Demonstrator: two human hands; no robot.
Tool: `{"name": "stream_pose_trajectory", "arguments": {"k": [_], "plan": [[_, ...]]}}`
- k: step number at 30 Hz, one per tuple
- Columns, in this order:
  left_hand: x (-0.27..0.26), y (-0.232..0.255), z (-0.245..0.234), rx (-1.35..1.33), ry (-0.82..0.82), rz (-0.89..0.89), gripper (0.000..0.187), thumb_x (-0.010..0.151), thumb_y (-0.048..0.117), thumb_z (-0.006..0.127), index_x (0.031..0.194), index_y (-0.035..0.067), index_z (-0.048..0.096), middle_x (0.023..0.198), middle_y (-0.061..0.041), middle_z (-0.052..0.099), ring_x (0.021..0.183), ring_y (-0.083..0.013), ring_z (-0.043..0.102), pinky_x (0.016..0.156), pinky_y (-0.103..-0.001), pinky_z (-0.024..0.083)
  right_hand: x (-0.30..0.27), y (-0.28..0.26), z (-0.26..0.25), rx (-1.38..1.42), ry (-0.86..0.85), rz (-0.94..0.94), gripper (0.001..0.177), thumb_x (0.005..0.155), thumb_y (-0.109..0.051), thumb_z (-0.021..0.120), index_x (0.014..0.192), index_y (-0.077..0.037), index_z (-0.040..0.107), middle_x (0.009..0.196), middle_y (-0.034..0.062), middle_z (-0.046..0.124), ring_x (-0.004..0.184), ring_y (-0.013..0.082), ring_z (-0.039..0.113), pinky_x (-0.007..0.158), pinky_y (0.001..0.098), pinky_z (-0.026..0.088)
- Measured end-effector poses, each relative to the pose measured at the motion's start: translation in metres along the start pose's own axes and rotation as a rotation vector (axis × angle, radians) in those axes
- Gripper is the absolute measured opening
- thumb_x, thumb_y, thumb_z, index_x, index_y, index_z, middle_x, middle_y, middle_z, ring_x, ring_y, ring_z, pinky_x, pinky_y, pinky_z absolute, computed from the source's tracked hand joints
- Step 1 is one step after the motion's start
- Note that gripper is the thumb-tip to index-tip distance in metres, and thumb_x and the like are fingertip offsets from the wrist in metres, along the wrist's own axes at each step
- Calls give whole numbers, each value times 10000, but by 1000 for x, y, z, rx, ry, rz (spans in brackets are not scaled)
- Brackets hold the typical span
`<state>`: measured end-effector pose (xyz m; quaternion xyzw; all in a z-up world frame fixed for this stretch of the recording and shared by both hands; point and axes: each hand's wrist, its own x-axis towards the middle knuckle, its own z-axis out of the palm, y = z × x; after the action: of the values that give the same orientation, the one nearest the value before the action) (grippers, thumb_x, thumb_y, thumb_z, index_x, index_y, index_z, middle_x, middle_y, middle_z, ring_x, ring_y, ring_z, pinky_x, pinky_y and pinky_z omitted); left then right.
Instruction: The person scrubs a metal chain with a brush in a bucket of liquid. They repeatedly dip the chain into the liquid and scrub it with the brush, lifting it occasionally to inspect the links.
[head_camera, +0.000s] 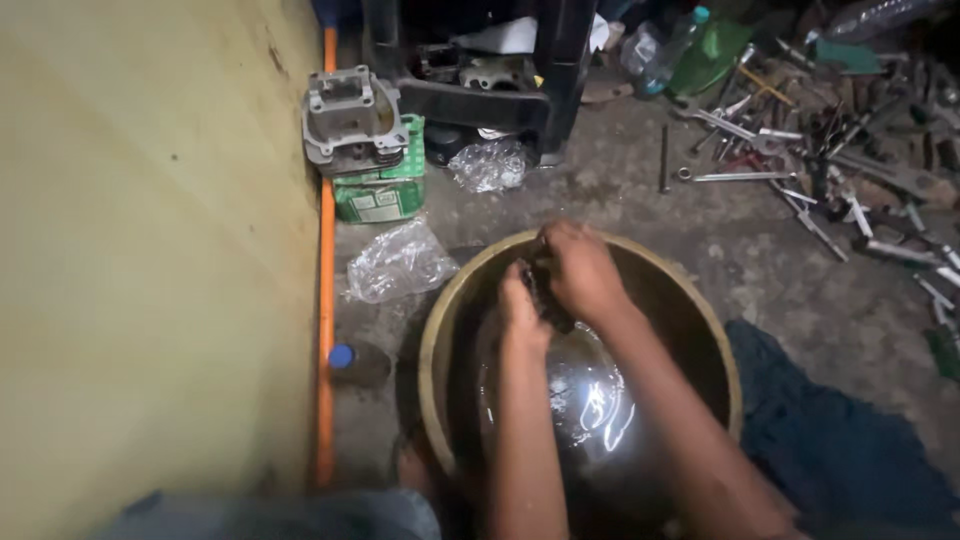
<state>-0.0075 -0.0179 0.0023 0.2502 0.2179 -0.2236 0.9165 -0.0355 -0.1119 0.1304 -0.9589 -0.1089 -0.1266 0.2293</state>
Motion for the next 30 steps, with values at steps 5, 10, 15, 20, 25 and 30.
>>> {"name": "stream_pose_trajectory", "arguments": {"k": [5,10,15,20,25,30], "plan": [[22,20,-11,52,-72,4,443,1031,450,404,1056,124,704,868,-39,733,743,-195,681,619,-355,521,-16,3,1,170,-210,-49,231,752,-2,734,968,-24,654,1024,217,646,1010,418,587,870,503,459],[19,-11,-1,58,-40,-27,478,1026,467,404,1047,110,721,873,-49,738,733,-201,675,590,-349,505,-19,22,14,53,118,72,390,646,77,654,1027,-1,636,1075,231,631,1043,453,567,912,493,465],[17,6,-6,78,-126,-49,512,1021,483,403,1037,96,738,879,-59,742,724,-207,670,561,-344,490,-22,27,5,129,-84,-55,450,650,61,661,1096,1,634,1161,253,611,1108,467,550,966,578,423],[16,-3,25,110,0,-65,432,1033,425,414,1036,110,709,930,-63,728,834,-231,704,708,-392,605,-9,5,-19,-33,-9,158,383,676,48,645,1046,-49,639,1143,187,637,1151,431,552,957,574,402],[19,20,19,235,-27,129,427,1068,402,407,1017,87,689,873,-99,677,739,-262,630,633,-435,518,-17,-7,-18,98,-48,97,291,739,7,714,1015,-69,666,1121,173,653,1152,418,558,976,637,355],[11,11,22,203,105,24,434,1052,431,413,1008,108,699,895,-72,698,750,-233,665,663,-418,556,-17,17,-8,22,65,171,444,718,38,635,1145,-83,655,1202,165,649,1176,424,548,988,594,459]]}}
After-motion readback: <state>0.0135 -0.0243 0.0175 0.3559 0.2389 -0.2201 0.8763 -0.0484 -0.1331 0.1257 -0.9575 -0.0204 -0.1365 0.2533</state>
